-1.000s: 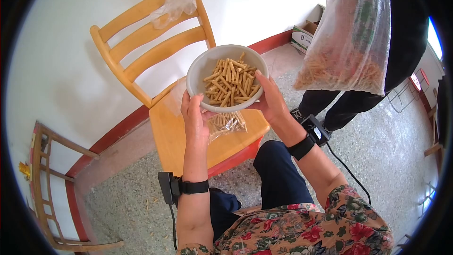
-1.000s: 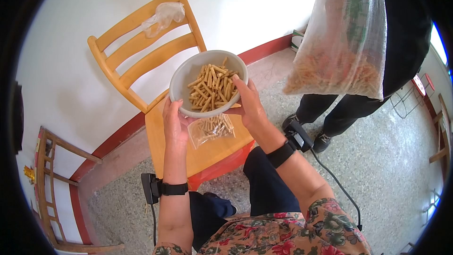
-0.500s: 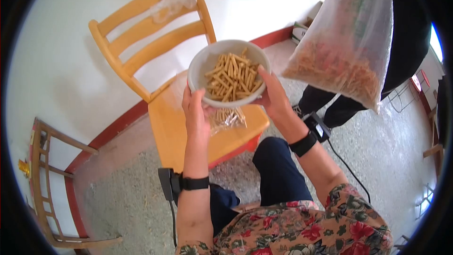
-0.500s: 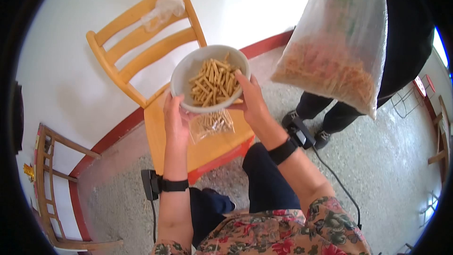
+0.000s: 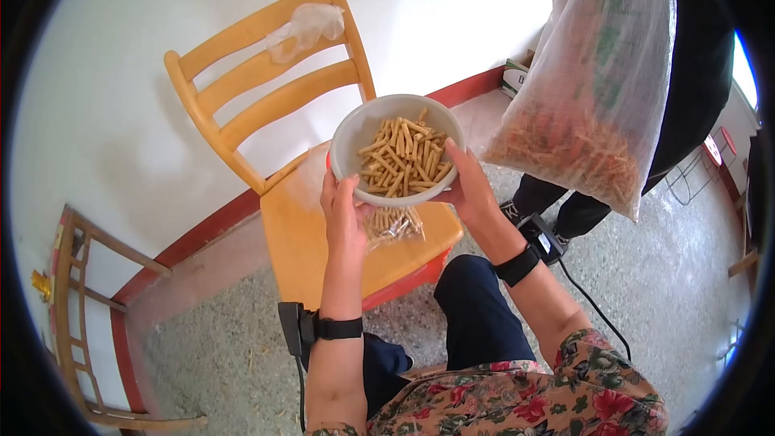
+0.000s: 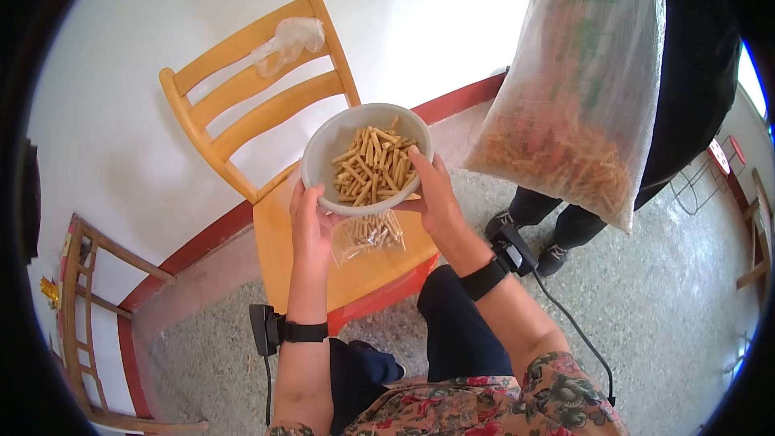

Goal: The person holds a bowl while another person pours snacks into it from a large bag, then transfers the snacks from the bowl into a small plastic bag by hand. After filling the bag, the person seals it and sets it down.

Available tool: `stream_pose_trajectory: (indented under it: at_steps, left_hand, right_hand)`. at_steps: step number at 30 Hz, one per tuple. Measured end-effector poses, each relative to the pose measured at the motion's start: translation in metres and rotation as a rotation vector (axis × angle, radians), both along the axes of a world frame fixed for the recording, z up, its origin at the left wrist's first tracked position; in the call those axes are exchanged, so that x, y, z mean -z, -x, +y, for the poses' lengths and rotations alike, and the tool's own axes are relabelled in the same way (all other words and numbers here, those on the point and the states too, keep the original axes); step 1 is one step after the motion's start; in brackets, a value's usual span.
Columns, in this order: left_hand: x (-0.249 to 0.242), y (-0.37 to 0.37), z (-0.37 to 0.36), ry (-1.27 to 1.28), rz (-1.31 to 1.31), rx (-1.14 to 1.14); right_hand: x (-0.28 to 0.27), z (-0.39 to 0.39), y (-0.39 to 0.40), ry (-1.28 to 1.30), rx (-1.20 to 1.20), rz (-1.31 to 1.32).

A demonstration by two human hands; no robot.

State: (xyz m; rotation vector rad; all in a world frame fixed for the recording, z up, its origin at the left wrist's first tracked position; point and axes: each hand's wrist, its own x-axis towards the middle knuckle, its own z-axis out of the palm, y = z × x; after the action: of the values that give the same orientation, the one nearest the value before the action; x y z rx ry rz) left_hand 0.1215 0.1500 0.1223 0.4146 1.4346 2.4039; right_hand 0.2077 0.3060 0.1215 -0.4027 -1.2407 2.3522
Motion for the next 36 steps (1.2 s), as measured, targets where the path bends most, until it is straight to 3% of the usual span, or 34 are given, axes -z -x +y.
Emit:
stream_pose_trajectory:
  at_steps: [36]
  left_hand:
    - [-0.0022,0.0000,0.0020,0.022,0.034,0.038]
  right_hand:
    - [-0.0005,0.0029,-0.0016,-0.022,-0.019,0.016]
